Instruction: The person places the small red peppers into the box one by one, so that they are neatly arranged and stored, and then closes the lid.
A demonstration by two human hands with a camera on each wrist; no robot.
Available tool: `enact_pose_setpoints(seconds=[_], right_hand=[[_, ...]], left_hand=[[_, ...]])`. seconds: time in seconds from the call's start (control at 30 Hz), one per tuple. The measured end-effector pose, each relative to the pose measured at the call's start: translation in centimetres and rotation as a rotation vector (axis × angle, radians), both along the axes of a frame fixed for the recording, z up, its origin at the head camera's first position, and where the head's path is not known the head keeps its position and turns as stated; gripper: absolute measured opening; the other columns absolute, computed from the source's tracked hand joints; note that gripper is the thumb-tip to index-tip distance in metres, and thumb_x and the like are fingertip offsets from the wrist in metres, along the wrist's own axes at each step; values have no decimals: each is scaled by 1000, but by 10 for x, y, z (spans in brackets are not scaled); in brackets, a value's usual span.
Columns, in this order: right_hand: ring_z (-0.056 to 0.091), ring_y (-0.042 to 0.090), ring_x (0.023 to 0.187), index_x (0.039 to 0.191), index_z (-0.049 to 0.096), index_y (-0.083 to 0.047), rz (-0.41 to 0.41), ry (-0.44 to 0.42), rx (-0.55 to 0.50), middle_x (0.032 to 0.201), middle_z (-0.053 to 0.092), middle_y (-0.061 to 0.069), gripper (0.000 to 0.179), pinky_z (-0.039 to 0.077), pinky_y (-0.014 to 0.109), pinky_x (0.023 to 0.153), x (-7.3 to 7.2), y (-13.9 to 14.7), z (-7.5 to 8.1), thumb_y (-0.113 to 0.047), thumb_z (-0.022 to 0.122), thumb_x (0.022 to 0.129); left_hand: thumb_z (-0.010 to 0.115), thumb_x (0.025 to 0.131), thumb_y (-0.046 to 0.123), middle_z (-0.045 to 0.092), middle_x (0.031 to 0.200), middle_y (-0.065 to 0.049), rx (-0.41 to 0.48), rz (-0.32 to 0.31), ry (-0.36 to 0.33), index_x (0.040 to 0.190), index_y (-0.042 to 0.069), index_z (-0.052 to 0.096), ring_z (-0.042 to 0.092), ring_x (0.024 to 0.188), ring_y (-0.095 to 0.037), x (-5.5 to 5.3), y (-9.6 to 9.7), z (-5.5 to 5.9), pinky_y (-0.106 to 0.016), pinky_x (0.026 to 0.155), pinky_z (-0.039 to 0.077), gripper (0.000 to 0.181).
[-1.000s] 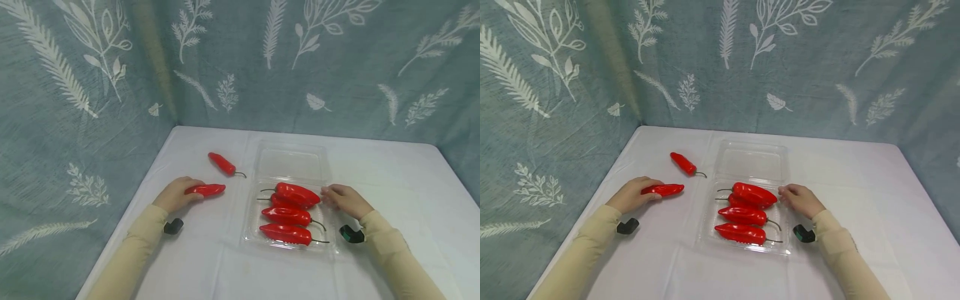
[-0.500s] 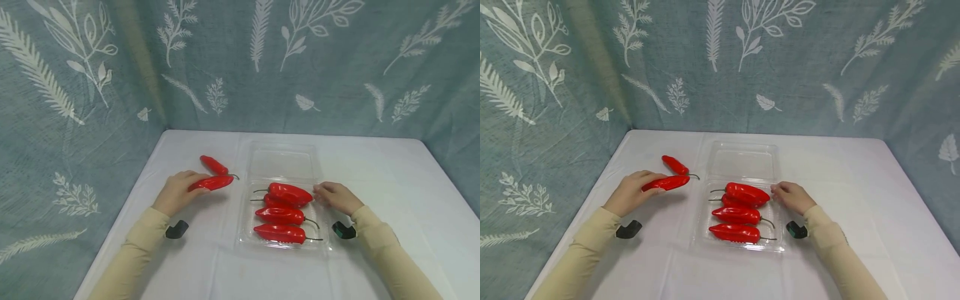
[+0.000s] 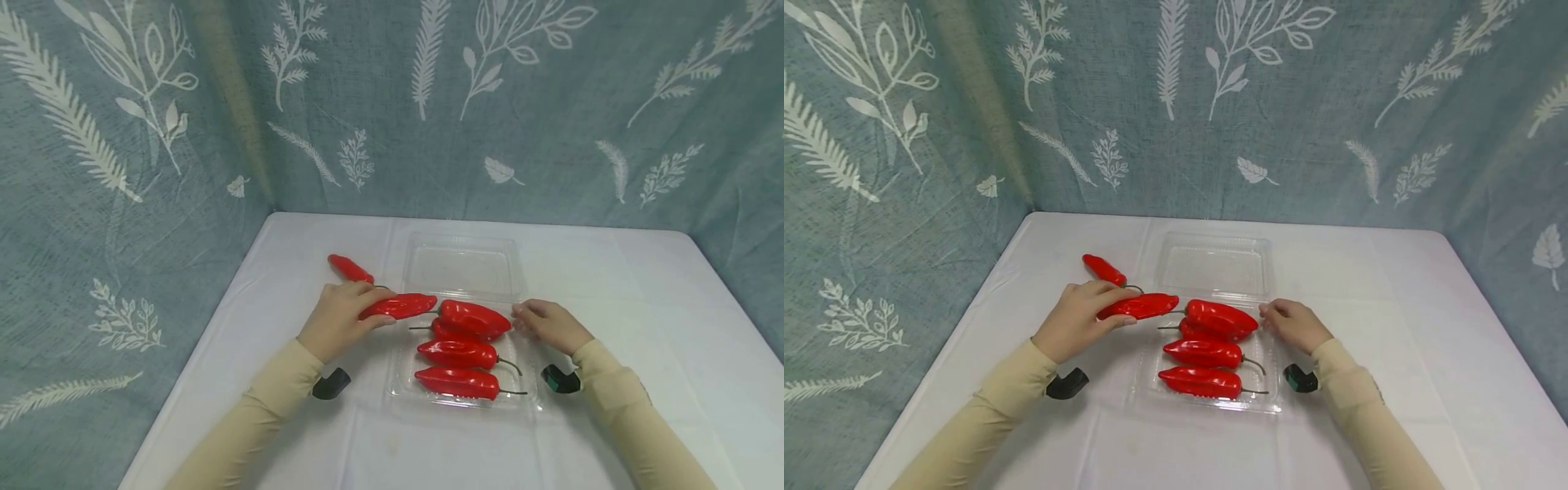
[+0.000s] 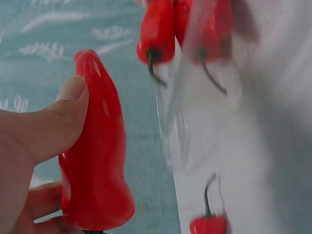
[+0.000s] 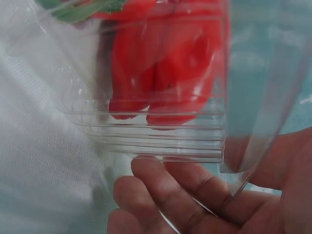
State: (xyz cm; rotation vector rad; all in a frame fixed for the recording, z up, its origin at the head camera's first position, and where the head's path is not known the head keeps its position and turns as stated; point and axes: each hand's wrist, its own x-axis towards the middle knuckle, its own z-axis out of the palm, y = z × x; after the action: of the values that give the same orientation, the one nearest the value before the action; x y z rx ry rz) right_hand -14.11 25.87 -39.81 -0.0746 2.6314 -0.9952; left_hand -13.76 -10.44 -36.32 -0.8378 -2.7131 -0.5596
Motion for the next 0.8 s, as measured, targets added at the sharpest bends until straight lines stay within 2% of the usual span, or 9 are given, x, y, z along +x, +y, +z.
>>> enact_pose_setpoints(seconds=[0.13,0.33,0.6,0.8], right_hand=[[60,21,87,117,61,2,-1,1,-7,96,67,11,43,53,39,80,0,0,-1,-34,43,101],[60,22,87,116,61,2,3,-5,-9,97,67,12,43,53,40,80,1,-2,-2,-34,43,101],[61,22,87,116,61,2,9,10,7,97,67,13,44,53,40,80,1,-1,1,-36,42,102],[61,23,88,115,61,1,8,20,3,98,67,13,44,52,40,80,1,0,3,-36,41,102]], left_hand=[[77,79,38,67,98,-1,-6,-73,43,115,24,68,62,90,-18,0,18,-4,-37,76,40,39],[76,80,39,66,98,-2,-47,-142,18,118,24,67,62,93,-19,4,41,-5,-41,82,39,42],[72,83,43,62,106,-2,-123,-134,-25,122,24,65,59,97,-16,10,67,-5,-36,81,40,43],[71,83,45,60,106,-2,-157,-171,-28,120,24,65,57,96,-14,12,79,-4,-36,80,40,43]])
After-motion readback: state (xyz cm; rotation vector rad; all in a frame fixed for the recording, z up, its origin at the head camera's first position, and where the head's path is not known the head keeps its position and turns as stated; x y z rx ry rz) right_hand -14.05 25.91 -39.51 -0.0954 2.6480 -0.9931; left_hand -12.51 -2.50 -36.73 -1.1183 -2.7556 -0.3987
